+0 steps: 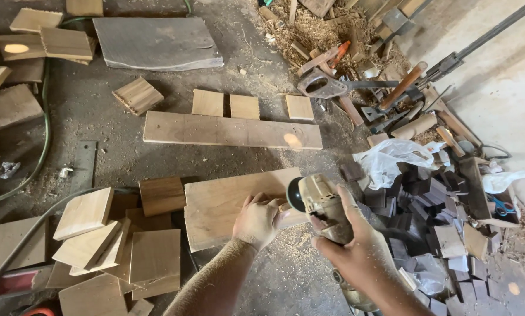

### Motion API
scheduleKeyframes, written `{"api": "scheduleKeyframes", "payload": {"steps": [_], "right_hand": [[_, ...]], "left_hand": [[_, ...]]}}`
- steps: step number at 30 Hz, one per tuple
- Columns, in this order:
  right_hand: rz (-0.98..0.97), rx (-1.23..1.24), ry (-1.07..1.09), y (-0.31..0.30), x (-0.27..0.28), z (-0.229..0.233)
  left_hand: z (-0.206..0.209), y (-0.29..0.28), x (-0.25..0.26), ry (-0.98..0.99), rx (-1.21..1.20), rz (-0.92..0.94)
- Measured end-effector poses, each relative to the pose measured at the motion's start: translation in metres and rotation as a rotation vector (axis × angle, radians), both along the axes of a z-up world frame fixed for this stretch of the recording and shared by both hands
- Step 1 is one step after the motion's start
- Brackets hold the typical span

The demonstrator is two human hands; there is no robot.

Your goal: Sand small wooden blocks using a handheld angle grinder with a sanding disc.

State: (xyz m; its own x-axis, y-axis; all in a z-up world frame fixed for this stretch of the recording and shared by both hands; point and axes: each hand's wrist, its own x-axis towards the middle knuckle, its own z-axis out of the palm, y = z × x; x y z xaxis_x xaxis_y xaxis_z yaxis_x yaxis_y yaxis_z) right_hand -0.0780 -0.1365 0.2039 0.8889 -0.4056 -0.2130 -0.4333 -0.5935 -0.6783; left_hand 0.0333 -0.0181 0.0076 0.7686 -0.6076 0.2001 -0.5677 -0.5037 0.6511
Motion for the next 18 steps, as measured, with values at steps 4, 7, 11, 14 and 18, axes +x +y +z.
{"api": "scheduleKeyframes", "payload": {"steps": [4,7,11,14,18], "right_hand": [[0.039,-0.100,0.052,0.006,0.000,-0.002],[0.049,-0.113,0.075,0.011,-0.001,-0.001],[0.018,-0.153,0.147,0.012,0.001,0.003],[0.073,-0.161,0.066,-0.002,0.003,-0.001],[0.069,-0.143,-0.008,-0.015,0.001,0.000]], "left_hand": [[0.000,0.001,0.000,0.003,-0.004,0.004],[-0.002,0.001,0.000,0.015,0.007,0.008],[-0.006,0.000,0.001,-0.001,-0.005,0.008],[0.002,0.001,0.003,0.058,0.004,-0.020],[-0.002,-0.001,0.002,0.036,-0.014,-0.019]]}}
